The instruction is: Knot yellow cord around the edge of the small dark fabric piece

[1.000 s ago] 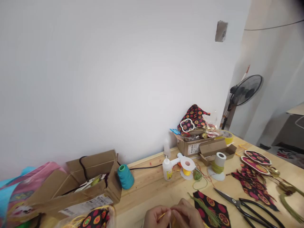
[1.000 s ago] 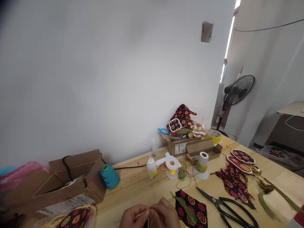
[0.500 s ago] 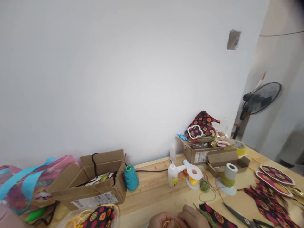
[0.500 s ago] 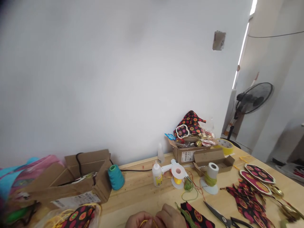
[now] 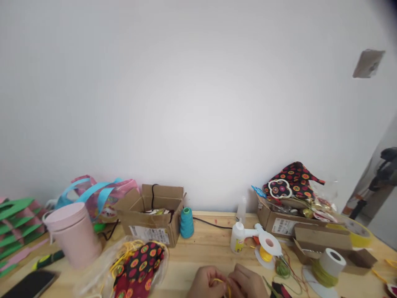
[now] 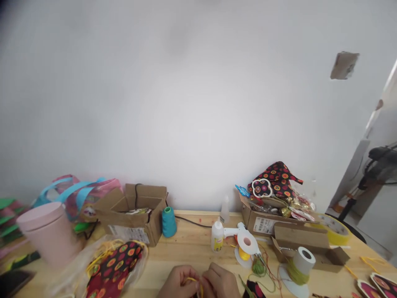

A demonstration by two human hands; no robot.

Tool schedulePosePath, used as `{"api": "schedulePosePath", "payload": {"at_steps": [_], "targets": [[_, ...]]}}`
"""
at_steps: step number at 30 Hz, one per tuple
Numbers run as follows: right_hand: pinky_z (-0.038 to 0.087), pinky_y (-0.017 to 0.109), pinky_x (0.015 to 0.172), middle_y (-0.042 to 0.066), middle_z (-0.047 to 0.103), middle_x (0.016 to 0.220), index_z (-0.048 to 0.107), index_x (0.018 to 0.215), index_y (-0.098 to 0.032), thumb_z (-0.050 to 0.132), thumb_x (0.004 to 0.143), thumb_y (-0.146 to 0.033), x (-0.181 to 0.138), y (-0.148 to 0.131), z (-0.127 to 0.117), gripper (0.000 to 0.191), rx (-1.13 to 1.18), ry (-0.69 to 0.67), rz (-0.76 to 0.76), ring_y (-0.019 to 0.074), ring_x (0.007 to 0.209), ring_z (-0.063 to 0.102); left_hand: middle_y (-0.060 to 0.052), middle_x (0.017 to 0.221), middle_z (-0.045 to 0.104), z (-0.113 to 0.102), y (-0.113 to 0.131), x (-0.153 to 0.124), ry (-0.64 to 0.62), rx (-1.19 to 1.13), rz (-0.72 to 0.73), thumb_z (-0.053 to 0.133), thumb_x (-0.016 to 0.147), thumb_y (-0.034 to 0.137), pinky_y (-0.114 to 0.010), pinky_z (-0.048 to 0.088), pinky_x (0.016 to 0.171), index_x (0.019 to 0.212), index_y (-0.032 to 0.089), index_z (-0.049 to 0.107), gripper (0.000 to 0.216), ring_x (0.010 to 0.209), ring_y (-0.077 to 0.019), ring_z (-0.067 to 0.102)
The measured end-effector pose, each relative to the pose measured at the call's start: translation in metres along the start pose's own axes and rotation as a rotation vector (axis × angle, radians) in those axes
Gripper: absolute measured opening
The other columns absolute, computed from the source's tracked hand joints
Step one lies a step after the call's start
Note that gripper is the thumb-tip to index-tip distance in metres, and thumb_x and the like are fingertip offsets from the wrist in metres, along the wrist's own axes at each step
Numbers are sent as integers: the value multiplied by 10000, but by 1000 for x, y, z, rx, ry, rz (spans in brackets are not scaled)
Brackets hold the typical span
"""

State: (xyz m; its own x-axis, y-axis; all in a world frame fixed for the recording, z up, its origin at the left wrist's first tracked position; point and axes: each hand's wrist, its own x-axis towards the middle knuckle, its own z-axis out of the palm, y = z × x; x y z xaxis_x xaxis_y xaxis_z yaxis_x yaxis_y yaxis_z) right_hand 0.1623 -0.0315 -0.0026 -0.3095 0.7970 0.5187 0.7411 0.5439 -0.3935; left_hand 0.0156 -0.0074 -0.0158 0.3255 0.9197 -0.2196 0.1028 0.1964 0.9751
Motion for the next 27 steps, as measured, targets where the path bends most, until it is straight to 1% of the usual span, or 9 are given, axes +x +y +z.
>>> {"api": "schedulePosePath", "payload": {"at_steps": [1, 3, 7, 10, 13, 16, 21, 23, 27], "targets": [[314, 171, 425, 0, 502, 531, 546, 606, -184, 342, 835, -337, -1, -1, -2, 343, 48, 2, 19, 94, 468, 482, 93, 412, 442, 0, 0, -2, -16, -16, -3, 577, 581, 220, -195, 238, 379, 683, 154, 508, 140, 353, -63, 372], [332, 170, 441, -5, 499, 524, 555, 612, -182, 360, 826, -343, -5, -1, -3, 331, 128, 5, 67, 97, 474, 474, 108, 378, 421, 0, 0, -5, -37, -35, -9, 571, 588, 219, -190, 233, 369, 711, 153, 512, 152, 340, -63, 368], [356, 172, 450, -1, 524, 532, 582, 606, -178, 429, 786, -376, -13, 1, -5, 307, 237, 20, 109, 107, 490, 479, 111, 367, 425, 0, 1, -8, -54, -41, -19, 579, 592, 232, -187, 247, 380, 708, 147, 528, 153, 340, -58, 371], [359, 171, 445, 6, 534, 538, 597, 614, -176, 439, 779, -377, -14, 2, -5, 304, 271, 37, 124, 110, 494, 485, 103, 376, 432, 1, 2, -7, -51, -37, -10, 583, 597, 259, -185, 239, 382, 702, 137, 542, 166, 347, -53, 372], [346, 171, 434, 6, 522, 519, 591, 609, -173, 407, 798, -362, -11, -1, -7, 325, 237, 4, 116, 107, 479, 483, 111, 360, 409, 2, 1, -6, -52, -30, -9, 603, 581, 267, -184, 211, 371, 684, 135, 543, 178, 331, -46, 348], [325, 175, 421, 5, 507, 511, 577, 612, -171, 372, 813, -347, -9, -5, -9, 337, 168, -10, 91, 102, 460, 475, 115, 367, 418, 1, 0, -8, -40, -25, -17, 617, 567, 284, -190, 230, 386, 709, 151, 531, 213, 341, -59, 379], [316, 177, 420, -3, 487, 513, 565, 641, -180, 361, 822, -321, -9, -6, -7, 307, 127, 20, 63, 99, 454, 474, 86, 446, 475, -2, 2, -12, -21, -53, 10, 598, 590, 329, -209, 297, 439, 742, 140, 526, 254, 411, -76, 433], [314, 179, 416, -3, 484, 513, 563, 644, -180, 367, 819, -306, -10, -4, -5, 290, 104, 35, 62, 99, 450, 473, 82, 447, 475, -1, 2, -11, -8, -61, 23, 595, 588, 351, -212, 292, 431, 728, 133, 530, 267, 408, -79, 429], [313, 176, 399, -1, 479, 505, 566, 648, -171, 357, 821, -282, -11, -1, -4, 294, 80, 50, 13, 95, 431, 473, 88, 412, 448, 2, 3, -8, 2, -46, 15, 592, 587, 362, -206, 259, 405, 707, 125, 540, 271, 385, -75, 401]]}}
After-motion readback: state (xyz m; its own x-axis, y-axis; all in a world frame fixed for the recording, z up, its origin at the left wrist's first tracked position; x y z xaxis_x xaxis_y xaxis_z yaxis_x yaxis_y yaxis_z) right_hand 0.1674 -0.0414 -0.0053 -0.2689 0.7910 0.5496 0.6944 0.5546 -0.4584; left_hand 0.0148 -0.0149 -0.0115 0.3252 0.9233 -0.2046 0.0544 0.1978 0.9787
